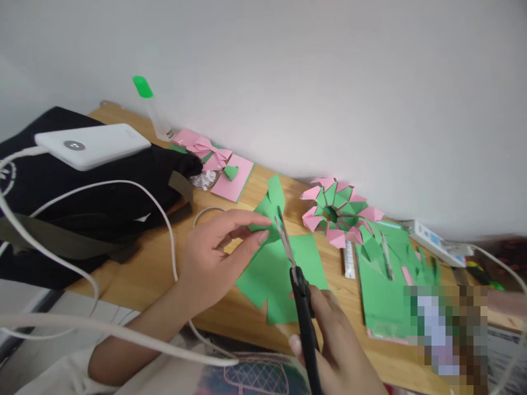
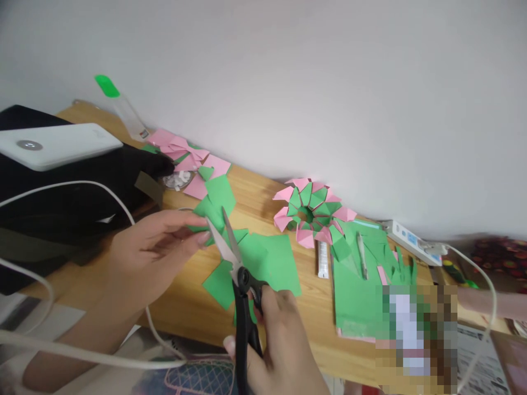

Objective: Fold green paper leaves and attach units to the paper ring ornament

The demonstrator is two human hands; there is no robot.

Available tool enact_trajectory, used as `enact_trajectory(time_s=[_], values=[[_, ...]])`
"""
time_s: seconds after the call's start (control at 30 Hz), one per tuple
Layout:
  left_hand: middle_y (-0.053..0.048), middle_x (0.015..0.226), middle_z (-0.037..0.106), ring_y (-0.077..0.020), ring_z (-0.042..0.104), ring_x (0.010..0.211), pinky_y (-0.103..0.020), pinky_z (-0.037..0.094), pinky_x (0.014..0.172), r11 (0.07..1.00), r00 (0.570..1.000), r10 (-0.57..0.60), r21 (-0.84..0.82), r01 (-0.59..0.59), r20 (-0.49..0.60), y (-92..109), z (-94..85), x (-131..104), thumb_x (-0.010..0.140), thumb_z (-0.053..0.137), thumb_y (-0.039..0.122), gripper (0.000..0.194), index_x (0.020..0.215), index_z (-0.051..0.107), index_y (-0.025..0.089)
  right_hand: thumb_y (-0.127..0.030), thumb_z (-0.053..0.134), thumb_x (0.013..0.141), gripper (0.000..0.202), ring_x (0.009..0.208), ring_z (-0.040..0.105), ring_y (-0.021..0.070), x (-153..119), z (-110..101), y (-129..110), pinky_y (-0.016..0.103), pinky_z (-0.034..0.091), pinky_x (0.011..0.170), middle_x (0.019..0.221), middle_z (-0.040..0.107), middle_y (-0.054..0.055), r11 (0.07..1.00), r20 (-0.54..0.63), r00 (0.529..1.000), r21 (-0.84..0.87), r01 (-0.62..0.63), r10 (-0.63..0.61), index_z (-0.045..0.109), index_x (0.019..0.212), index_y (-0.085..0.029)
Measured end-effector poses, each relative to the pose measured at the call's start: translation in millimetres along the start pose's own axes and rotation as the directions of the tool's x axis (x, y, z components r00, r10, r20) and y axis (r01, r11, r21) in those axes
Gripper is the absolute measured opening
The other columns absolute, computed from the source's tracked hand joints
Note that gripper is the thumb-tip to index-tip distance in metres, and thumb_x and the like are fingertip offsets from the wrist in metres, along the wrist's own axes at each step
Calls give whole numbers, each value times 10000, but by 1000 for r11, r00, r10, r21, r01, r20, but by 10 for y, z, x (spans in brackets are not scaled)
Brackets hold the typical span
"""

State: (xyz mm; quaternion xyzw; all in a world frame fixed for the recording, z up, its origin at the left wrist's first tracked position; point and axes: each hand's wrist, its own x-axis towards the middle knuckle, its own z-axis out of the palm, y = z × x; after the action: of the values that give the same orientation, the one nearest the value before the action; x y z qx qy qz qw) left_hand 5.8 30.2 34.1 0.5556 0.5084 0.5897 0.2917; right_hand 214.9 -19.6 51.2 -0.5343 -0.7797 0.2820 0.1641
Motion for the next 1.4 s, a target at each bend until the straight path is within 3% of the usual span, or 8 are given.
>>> enact_trajectory(time_s=[0.13,0.33,0.63,0.77,0.87,0.97,1.17,1.4], values=[[56,870,753,-51,672,700,-105,540,667,997,999,42,65,-40,-17,-4,14,-3,799,688,55,205,904,714,228,-634,416,909,444,819,662,252,-40,33,46,328,530,629,908,693,58,999,-2,1000,-45,24,-25,600,1054,-257],[53,859,753,-52,672,699,-105,535,646,998,999,30,64,-29,-21,-8,29,8,796,692,56,194,898,715,219,-497,463,946,411,877,680,224,-140,77,230,302,567,686,1001,683,58,990,-10,997,-116,78,-79,448,1292,-274],[55,838,745,-46,666,685,-96,512,606,997,998,-50,53,52,-26,16,43,8,795,695,65,165,878,715,206,-381,525,929,255,780,667,186,-110,30,281,262,541,606,933,665,37,994,39,995,-66,90,-88,510,1156,-266],[60,846,750,-41,666,686,-93,515,623,998,998,-55,39,56,-26,22,56,15,794,688,55,178,877,715,210,-345,502,938,156,684,618,169,-89,16,319,271,514,588,783,617,5,1000,117,993,-19,15,-13,563,1039,-243],[64,840,748,-37,663,685,-85,517,627,998,998,-52,23,53,-28,18,65,20,788,687,41,191,870,714,212,-364,524,932,156,709,615,170,-110,24,376,284,523,629,793,606,11,998,159,986,18,-57,53,575,1001,-234],[62,842,747,-36,663,686,-84,526,643,999,999,-48,9,48,-27,20,72,24,786,684,35,197,866,715,212,-410,554,912,224,741,619,182,-134,24,400,299,528,659,822,615,20,996,132,988,29,-80,76,570,1038,-225],[42,829,752,-67,677,691,-122,550,645,998,998,-57,-6,57,-26,43,71,21,788,677,46,181,849,720,211,-441,500,922,274,667,595,187,-82,-24,308,290,477,576,734,602,22,998,105,993,-1,-56,56,543,764,-222],[15,820,752,-97,671,637,-169,556,582,992,992,-124,28,125,-30,55,68,5,797,695,119,122,840,733,227,-428,531,918,233,624,557,171,-120,-20,374,275,486,565,690,563,8,998,82,995,24,-57,55,583,831,-219]])
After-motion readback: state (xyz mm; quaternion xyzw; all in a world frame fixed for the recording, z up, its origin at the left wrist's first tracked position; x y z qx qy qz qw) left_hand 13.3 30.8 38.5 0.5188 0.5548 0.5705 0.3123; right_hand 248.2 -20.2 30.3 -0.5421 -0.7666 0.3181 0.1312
